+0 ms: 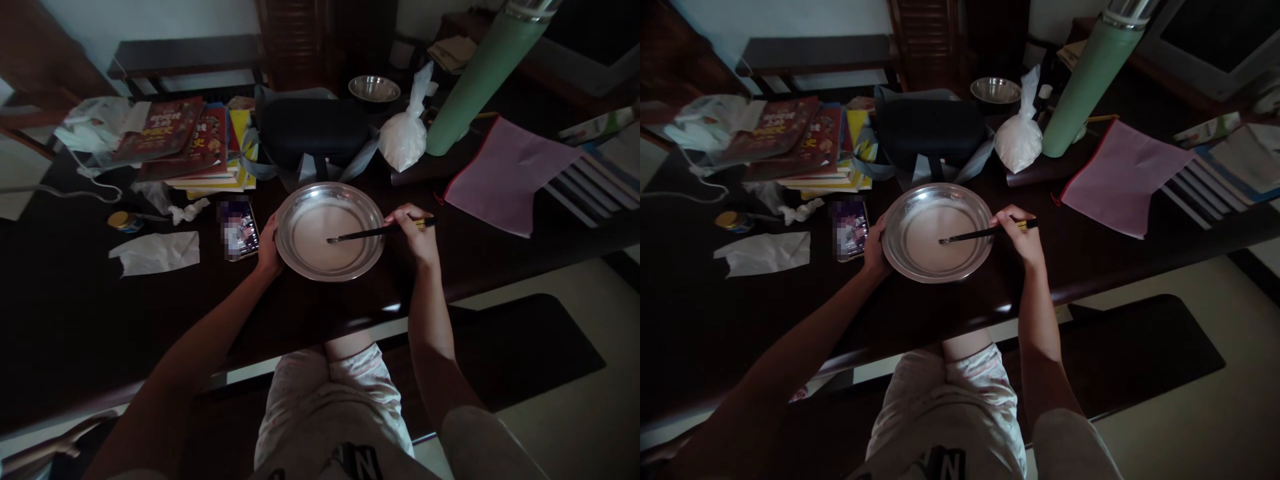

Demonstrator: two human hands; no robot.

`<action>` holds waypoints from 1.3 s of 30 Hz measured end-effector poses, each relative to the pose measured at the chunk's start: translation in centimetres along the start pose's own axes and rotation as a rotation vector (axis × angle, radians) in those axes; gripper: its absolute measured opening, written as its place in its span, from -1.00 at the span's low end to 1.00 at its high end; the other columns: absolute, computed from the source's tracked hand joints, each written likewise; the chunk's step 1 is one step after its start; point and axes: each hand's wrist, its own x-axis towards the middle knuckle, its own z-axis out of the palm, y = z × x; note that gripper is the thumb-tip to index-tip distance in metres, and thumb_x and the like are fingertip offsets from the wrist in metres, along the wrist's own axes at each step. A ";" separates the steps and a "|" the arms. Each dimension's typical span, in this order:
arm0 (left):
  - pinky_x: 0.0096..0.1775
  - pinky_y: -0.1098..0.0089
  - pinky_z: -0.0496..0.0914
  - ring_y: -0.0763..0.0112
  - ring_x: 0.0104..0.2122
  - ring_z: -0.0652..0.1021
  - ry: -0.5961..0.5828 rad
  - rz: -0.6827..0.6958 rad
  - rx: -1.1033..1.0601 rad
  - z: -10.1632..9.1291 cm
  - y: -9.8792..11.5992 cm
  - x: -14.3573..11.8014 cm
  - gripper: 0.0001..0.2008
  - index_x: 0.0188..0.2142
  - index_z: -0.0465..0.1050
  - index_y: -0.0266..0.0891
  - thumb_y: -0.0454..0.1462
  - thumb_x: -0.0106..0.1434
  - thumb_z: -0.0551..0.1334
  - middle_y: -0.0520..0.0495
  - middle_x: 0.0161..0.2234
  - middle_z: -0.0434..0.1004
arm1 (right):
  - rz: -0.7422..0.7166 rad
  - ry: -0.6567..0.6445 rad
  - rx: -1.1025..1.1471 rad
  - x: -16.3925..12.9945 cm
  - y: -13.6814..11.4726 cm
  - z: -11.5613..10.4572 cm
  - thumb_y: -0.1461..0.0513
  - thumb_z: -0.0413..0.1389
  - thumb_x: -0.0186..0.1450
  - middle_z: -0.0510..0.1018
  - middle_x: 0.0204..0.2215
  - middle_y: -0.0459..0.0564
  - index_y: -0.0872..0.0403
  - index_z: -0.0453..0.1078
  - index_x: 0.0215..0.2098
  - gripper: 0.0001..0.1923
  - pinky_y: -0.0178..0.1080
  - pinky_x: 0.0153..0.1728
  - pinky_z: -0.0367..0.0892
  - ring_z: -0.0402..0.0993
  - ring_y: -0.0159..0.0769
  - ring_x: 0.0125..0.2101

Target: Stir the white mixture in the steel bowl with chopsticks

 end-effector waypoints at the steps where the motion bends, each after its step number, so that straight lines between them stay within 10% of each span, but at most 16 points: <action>1: 0.25 0.12 0.44 0.02 0.18 0.58 0.005 0.001 0.001 0.0 0.0 0.0 -0.76 -0.19 0.64 -0.12 -0.16 0.16 0.30 -0.09 -0.03 0.72 | -0.009 -0.039 -0.006 0.0 0.0 0.0 -0.23 0.25 0.31 0.65 -0.48 -0.09 -0.06 0.59 -0.45 -0.52 -0.14 -0.26 0.52 0.61 -0.24 -0.39; 39: 0.29 0.15 0.38 0.04 0.20 0.55 -0.025 -0.007 -0.008 -0.3 -0.1 0.1 -0.76 -0.14 0.63 -0.17 -0.21 0.22 0.27 -0.07 0.00 0.72 | 0.002 0.022 -0.003 0.0 0.2 0.0 -0.19 0.23 0.35 0.64 -0.48 -0.10 -0.05 0.58 -0.43 -0.56 -0.14 -0.26 0.54 0.62 -0.25 -0.39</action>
